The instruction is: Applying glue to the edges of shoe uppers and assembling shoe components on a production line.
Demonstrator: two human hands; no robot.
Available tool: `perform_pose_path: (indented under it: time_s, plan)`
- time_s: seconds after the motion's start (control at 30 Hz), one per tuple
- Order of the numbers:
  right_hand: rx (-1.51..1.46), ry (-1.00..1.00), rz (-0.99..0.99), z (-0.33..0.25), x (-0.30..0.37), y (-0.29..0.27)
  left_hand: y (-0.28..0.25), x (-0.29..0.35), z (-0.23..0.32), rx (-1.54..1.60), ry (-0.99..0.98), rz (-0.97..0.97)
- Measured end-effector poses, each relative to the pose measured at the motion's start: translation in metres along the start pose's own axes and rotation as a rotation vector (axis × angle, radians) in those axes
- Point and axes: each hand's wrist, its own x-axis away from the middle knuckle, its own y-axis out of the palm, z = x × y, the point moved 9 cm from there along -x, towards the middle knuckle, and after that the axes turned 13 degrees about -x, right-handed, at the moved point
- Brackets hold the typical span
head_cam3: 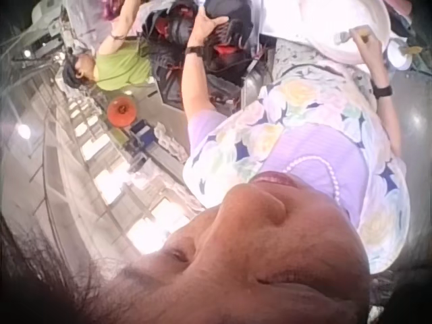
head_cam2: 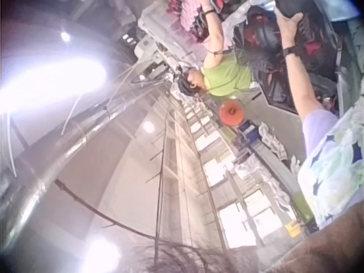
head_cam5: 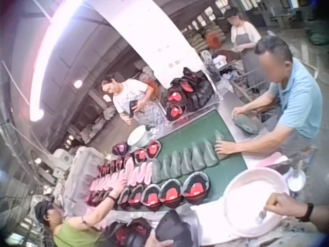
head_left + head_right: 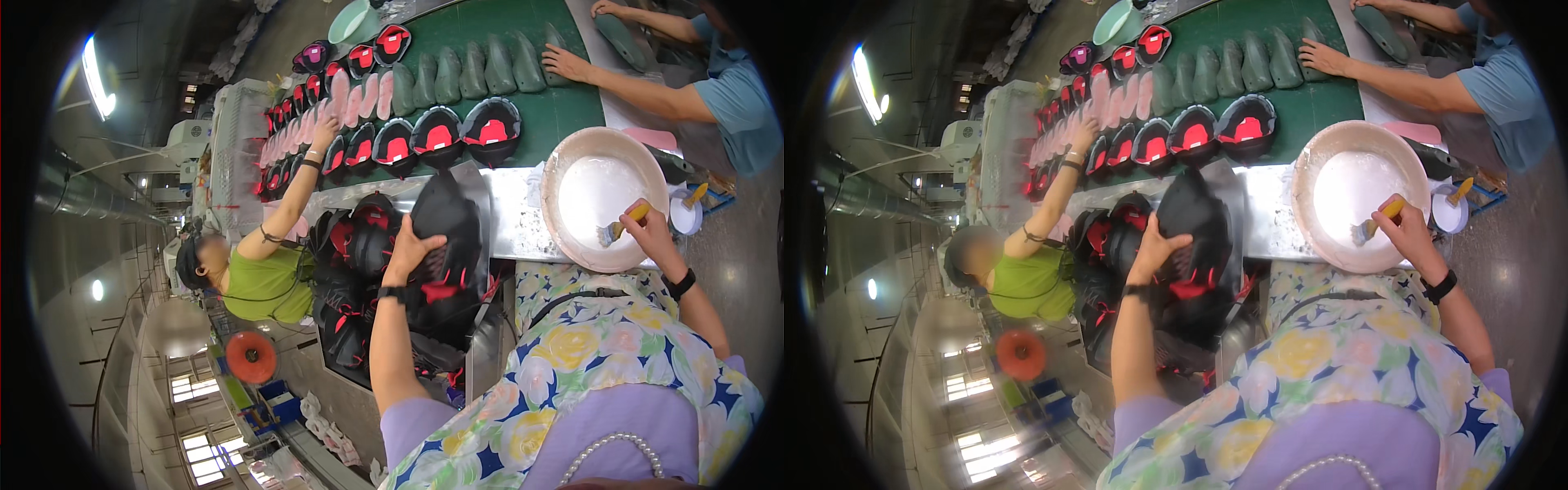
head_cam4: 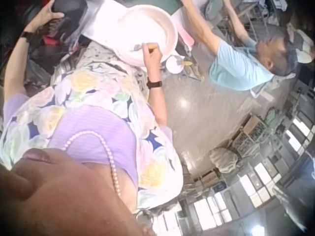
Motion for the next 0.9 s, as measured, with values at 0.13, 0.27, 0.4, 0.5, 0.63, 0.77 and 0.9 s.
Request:
perform_pose_path:
  time_s: [0.13, 0.27, 0.4, 0.5, 0.63, 0.77, 0.9]
  plan:
    - [0.004, -0.004, 0.005, -0.007, -0.004, 0.011, 0.040, -0.026, -0.033, -0.876, -0.111, 0.243]
    - [0.035, 0.011, 0.020, -0.007, -0.002, 0.012, 0.067, -0.024, -0.024, -0.869, 0.134, 0.392]
    - [0.066, 0.035, 0.068, 0.014, 0.001, -0.001, 0.103, -0.010, -0.010, -0.661, 0.380, 0.029]
    - [0.062, 0.054, 0.100, 0.024, 0.001, -0.006, 0.118, 0.006, -0.002, -0.834, 0.438, -0.094]
    - [0.039, 0.146, 0.043, 0.023, -0.006, 0.007, 0.138, -0.007, -0.027, -1.015, 0.377, 0.041]
    - [0.013, 0.097, -0.003, 0.026, -0.018, 0.026, 0.137, -0.014, -0.031, -0.981, 0.486, 0.104]
    - [-0.029, 0.064, -0.055, 0.027, -0.025, 0.043, 0.137, -0.014, -0.020, -0.988, 0.576, 0.106]
